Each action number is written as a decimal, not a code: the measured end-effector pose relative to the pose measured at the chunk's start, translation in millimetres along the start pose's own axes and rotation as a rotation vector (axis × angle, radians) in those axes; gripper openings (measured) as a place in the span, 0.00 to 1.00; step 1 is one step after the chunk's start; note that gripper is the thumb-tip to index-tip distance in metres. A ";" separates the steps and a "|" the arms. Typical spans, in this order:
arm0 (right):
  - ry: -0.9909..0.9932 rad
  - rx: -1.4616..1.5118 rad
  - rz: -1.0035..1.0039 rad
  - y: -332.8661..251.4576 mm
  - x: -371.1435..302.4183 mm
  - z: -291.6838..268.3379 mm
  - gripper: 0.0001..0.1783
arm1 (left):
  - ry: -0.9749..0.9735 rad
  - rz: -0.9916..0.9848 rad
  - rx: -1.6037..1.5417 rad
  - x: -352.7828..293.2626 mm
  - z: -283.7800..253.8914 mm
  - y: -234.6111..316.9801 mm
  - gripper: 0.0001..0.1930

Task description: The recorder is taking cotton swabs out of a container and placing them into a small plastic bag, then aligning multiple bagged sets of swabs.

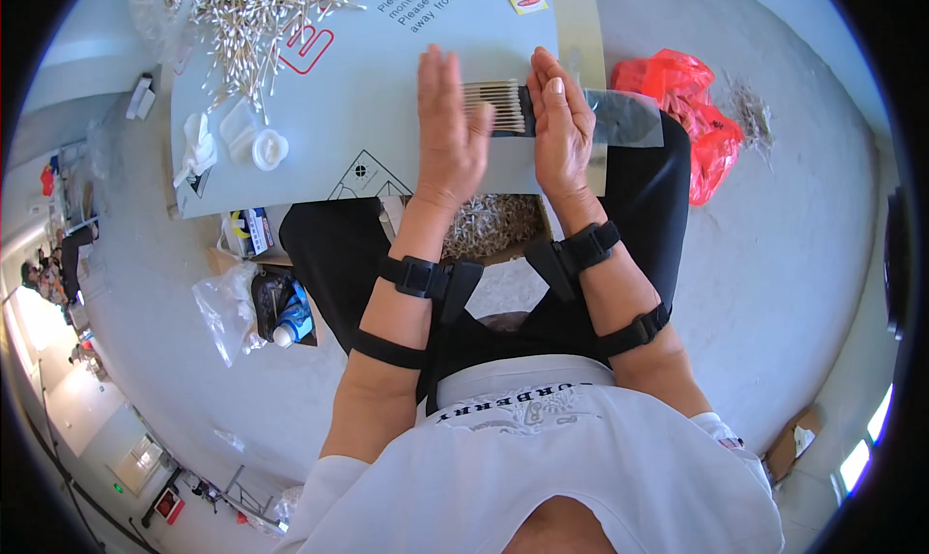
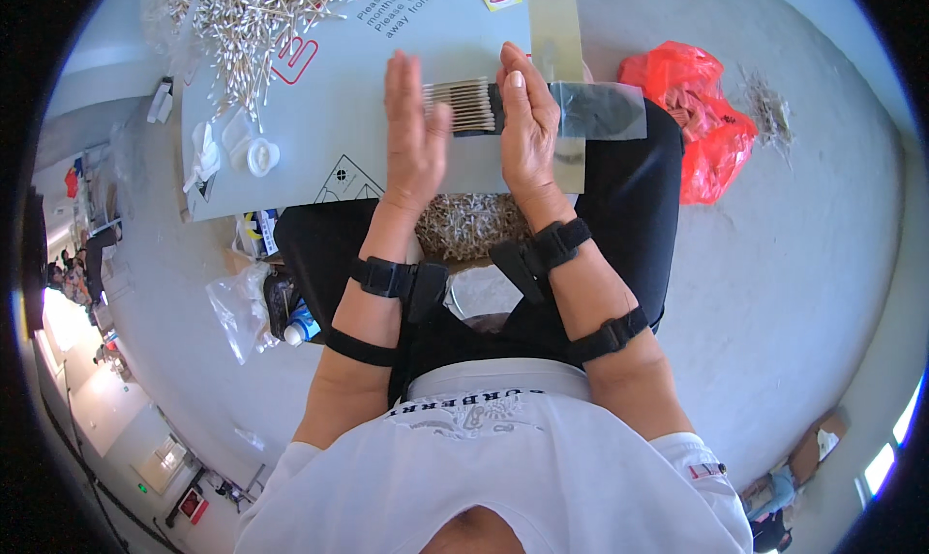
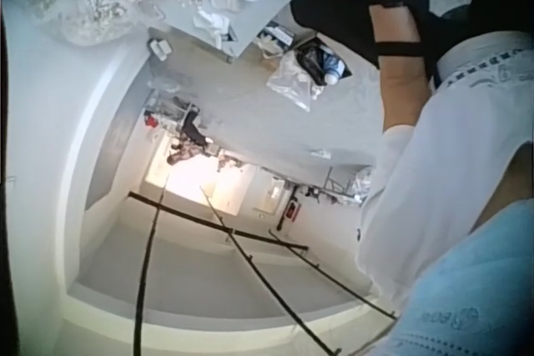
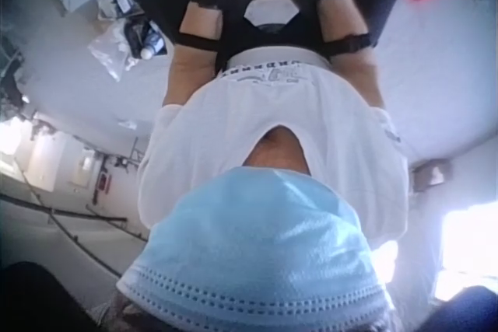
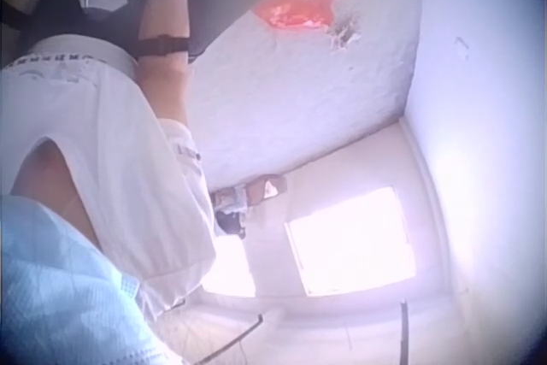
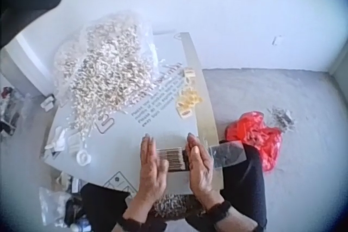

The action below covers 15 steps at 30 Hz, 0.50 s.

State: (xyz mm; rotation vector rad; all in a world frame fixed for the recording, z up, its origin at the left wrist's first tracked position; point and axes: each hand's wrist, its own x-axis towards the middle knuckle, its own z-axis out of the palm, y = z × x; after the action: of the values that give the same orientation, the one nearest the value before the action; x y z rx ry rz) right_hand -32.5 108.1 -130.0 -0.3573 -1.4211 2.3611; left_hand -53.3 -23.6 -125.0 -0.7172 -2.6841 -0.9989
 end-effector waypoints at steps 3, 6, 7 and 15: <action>0.001 -0.023 -0.041 5.6 3.0 -0.9 0.23 | 0.164 -0.212 -0.544 5.5 -0.5 2.8 0.33; -0.011 -0.093 -0.077 10.0 6.0 5.9 0.23 | 0.200 -0.243 -0.718 7.6 4.6 2.1 0.32; -0.018 -0.150 -0.092 10.4 6.4 6.9 0.23 | 0.211 -0.253 -0.779 8.5 7.7 1.9 0.32; -0.068 -0.292 -0.126 -6.2 12.0 -11.7 0.22 | 0.281 -0.304 -1.216 14.4 21.5 6.9 0.31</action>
State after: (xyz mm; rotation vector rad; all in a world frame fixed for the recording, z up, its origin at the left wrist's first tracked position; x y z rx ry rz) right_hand -37.6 125.2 -130.3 -0.2553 -1.7708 2.0876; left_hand -62.5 0.4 -132.6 -0.2339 -1.7358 -2.5854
